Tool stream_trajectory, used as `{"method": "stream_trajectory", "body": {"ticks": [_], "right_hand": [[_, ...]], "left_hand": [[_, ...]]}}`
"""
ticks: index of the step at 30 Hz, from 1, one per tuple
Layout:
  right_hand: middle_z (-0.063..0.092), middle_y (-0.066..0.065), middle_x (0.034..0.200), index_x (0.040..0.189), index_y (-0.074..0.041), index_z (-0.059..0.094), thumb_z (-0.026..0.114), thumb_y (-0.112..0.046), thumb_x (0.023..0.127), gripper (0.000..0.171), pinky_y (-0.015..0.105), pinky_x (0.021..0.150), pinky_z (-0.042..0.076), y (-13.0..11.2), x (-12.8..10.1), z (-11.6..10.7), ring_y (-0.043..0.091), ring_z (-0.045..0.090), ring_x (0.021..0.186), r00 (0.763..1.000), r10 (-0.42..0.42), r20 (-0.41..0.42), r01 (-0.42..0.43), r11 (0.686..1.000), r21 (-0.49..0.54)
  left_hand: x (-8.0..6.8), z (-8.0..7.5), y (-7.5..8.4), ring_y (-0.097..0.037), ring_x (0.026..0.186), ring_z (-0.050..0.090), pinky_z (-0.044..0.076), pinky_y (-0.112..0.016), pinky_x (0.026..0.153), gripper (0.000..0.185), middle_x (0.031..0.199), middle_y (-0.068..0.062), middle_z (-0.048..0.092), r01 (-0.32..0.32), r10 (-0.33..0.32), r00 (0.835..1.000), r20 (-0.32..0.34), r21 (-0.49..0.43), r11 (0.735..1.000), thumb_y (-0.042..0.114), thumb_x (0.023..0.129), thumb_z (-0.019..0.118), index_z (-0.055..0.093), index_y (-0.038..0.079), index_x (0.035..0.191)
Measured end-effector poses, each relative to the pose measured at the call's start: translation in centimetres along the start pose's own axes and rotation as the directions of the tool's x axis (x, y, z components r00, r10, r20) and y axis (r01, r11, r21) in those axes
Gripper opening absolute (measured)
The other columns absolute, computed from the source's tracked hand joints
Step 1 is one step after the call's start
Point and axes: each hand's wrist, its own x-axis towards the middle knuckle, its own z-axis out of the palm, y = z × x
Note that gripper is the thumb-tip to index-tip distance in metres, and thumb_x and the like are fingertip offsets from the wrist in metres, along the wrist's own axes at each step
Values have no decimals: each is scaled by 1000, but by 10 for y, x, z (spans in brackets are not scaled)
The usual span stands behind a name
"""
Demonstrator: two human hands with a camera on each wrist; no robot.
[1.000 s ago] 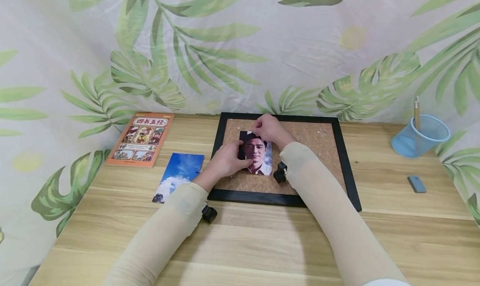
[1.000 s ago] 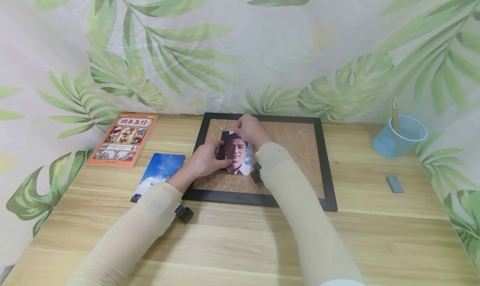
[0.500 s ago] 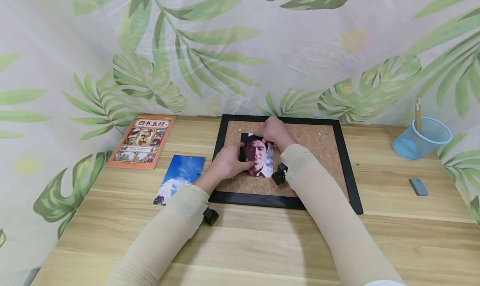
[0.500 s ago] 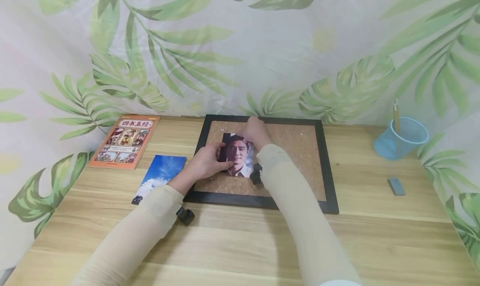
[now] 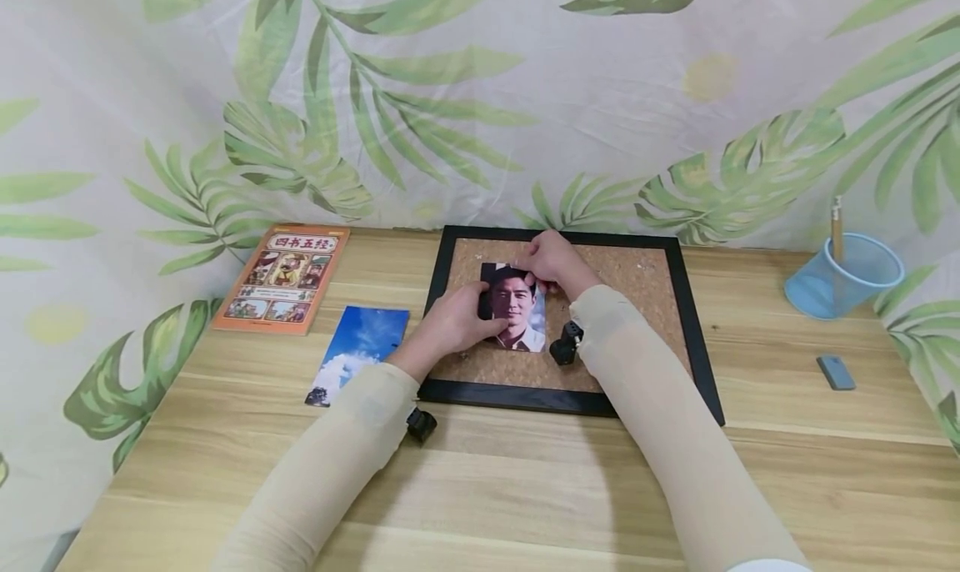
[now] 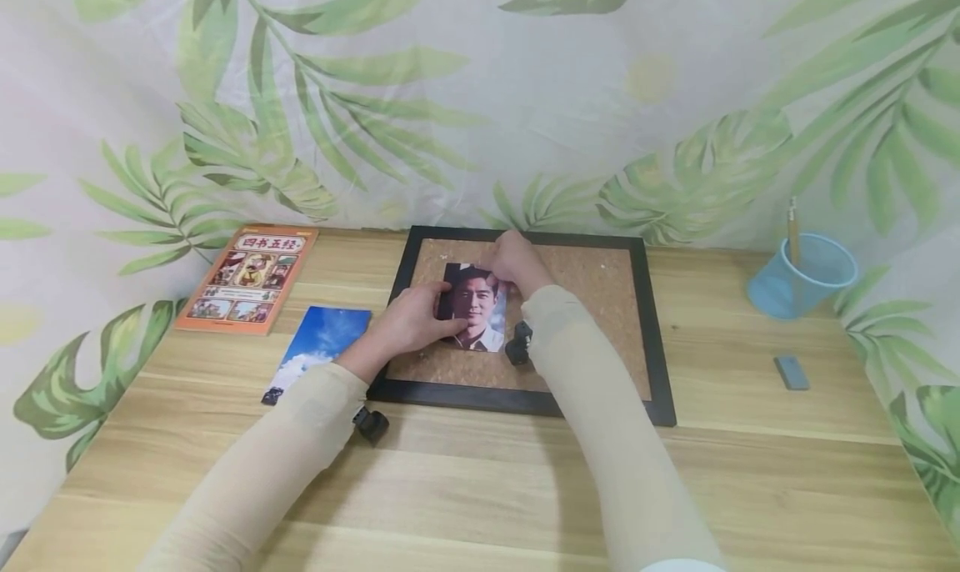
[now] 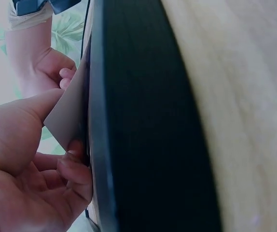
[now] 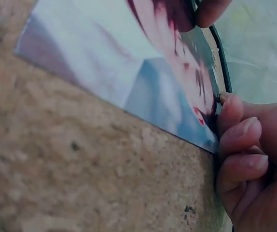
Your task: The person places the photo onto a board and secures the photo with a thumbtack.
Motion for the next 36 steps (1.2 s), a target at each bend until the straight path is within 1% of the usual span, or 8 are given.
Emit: {"method": "stream_trajectory", "body": {"ticks": [5, 13, 20, 23, 31, 32, 34, 36], "right_hand": [[65, -3, 55, 98, -8, 63, 71, -30, 106, 25, 27, 41, 40, -1, 2, 3, 11, 50, 37, 1000, 12, -15, -12, 1000, 12], [64, -3, 55, 89, -9, 66, 71, -30, 106, 27, 27, 41, 40, -5, -1, 4, 10, 50, 38, 999, 18, -30, -18, 1000, 10], [65, -3, 58, 97, -7, 62, 68, -30, 108, 26, 26, 42, 41, -4, -1, 1, 10, 52, 39, 1000, 8, -1, -8, 1000, -16], [65, -3, 58, 100, -8, 64, 68, -29, 108, 23, 26, 43, 40, -4, -2, 1, 9, 52, 40, 1000, 15, 9, -15, 1000, -4], [65, -2, 58, 100, -6, 67, 68, -27, 108, 23, 26, 44, 42, -3, -6, 0, 10, 53, 41, 1000, -19, 4, 19, 1000, -15], [65, -2, 58, 100, -6, 67, 68, -27, 108, 22, 26, 44, 43, -2, -7, 0, 10, 54, 41, 1000, -28, 2, 28, 1000, -10], [65, -1, 60, 103, -5, 67, 68, -26, 108, 21, 26, 44, 43, -1, -10, -1, 11, 54, 42, 999, -48, -3, 48, 999, -1], [65, 1, 62, 106, -4, 67, 67, -25, 108, 20, 27, 44, 45, 0, -16, -2, 12, 55, 43, 997, -75, -11, 75, 997, 10]], "left_hand": [[0, 0, 1, -39, 143, 60, 49, -51, 118, 77, 155, -24, 60, 2, -2, 1000, 6, 28, 1000, 40, 100, 76, 48, -2, 159], [-3, 0, 4, -40, 140, 61, 50, -52, 116, 78, 154, -23, 61, 20, -19, 1000, -18, 68, 997, 43, 100, 77, 49, 0, 159], [-3, 4, 4, -39, 136, 65, 54, -52, 112, 79, 152, -22, 64, 18, -13, 999, -33, 154, 988, 50, 100, 76, 51, 3, 158], [-4, 3, 5, -40, 133, 67, 55, -52, 110, 79, 150, -22, 65, 20, -13, 999, -38, 178, 984, 52, 100, 75, 52, 4, 158], [-5, 1, 2, -40, 135, 65, 54, -52, 112, 78, 151, -21, 64, 10, -4, 999, -38, 160, 987, 51, 100, 75, 52, 4, 157], [-5, 0, 2, -40, 134, 66, 54, -52, 111, 78, 150, -22, 65, 8, -1, 999, -41, 156, 988, 51, 100, 75, 53, 4, 157], [-6, -1, 0, -39, 126, 70, 56, -52, 107, 76, 136, -20, 72, 1, 8, 999, -54, 152, 988, 50, 100, 75, 53, 5, 157], [-8, -2, -3, -33, 105, 75, 60, -47, 93, 74, 112, -15, 77, -13, 23, 997, -69, 136, 991, 50, 100, 75, 55, 5, 156]]}}
